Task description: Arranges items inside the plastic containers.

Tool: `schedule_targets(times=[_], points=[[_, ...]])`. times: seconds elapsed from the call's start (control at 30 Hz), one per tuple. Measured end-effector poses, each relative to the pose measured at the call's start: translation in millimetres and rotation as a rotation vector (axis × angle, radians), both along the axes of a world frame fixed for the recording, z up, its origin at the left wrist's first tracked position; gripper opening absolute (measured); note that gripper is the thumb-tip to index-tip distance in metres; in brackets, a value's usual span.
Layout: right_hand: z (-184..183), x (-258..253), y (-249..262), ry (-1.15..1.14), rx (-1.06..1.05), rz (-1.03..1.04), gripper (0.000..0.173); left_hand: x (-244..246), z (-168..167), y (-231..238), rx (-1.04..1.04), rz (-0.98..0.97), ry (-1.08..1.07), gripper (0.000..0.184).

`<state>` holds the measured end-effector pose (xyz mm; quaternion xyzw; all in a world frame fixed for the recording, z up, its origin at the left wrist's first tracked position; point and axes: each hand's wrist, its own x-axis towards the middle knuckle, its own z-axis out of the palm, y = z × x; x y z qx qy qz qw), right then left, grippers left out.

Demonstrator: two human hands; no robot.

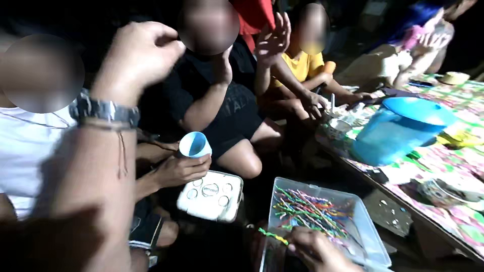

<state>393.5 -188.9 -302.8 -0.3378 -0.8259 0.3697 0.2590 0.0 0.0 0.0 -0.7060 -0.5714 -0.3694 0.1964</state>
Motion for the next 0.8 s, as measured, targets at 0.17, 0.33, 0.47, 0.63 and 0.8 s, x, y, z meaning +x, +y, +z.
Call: schedule_targets(times=[0.17,0.33,0.47,0.63,0.8], points=[[21.8,28.4,-15.0,0.4,-0.193,-0.126,0.022,159.8,-110.5,-130.7,-0.341,-0.722,-0.52,0.024],[39.9,50.3,-16.7,0.696,-0.409,-0.167,0.021,247.2,-234.8,-166.9,-0.553,-1.135,-1.066,0.035],[31.8,55.6,-13.5,0.646,-0.466,-0.142,0.014,283.4,-261.4,-195.3,-0.465,-1.023,-1.394,0.042],[35.8,53.3,-7.4,0.715,-0.572,-0.065,0.018,273.0,-276.4,-206.3,-0.425,-1.041,-1.364,0.022],[30.8,47.3,-6.4,0.705,-0.602,-0.014,0.019,274.3,-273.9,-209.6,-0.41,-0.956,-1.278,0.011]])
